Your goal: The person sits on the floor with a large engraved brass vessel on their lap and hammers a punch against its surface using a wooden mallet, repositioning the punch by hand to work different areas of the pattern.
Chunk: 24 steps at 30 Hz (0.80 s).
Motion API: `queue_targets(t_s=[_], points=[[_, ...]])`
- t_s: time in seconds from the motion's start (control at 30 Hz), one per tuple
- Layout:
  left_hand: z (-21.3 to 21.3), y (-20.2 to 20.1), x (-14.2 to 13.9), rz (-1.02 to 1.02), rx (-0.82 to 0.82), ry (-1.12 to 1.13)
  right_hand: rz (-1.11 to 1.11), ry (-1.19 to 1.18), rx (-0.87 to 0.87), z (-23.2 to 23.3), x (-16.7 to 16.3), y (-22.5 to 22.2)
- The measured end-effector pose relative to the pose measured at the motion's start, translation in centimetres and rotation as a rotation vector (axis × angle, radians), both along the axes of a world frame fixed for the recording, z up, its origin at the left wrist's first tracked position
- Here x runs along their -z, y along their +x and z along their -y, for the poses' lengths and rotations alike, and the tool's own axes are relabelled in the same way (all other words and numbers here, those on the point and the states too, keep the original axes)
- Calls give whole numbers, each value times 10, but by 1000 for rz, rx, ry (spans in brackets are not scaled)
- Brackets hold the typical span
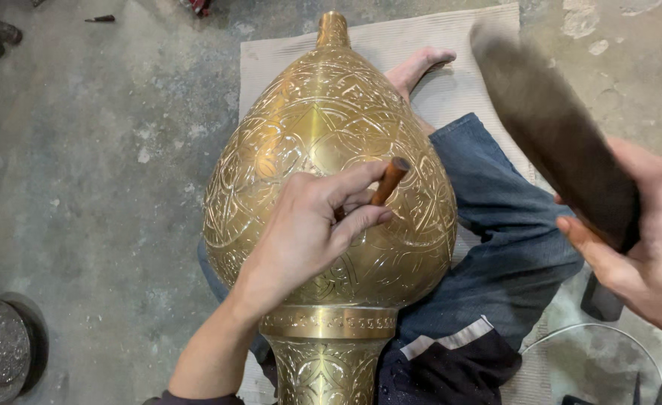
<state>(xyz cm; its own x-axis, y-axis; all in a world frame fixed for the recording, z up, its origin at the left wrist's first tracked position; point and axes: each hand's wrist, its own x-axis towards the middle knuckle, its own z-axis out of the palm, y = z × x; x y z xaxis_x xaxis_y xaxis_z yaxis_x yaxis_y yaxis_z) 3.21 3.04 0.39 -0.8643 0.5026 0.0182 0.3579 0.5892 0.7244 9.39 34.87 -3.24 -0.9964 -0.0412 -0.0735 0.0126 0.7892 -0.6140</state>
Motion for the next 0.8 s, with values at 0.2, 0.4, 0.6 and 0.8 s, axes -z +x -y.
queue_targets(t_s=[0.2, 0.4, 0.6, 0.8], points=[[-1, 23, 6, -142, -160, 202, -158, -204, -196, -8, -14, -17], [1, 18, 9, 8, -206, 157, 67, 185, -97, 5, -24, -18], [1, -9, 7, 56, -5, 128, 322, 621, -130, 17, 16, -3], [-4, -11, 1, 78, 3, 138, -46, -45, -3, 2, 19, -3]])
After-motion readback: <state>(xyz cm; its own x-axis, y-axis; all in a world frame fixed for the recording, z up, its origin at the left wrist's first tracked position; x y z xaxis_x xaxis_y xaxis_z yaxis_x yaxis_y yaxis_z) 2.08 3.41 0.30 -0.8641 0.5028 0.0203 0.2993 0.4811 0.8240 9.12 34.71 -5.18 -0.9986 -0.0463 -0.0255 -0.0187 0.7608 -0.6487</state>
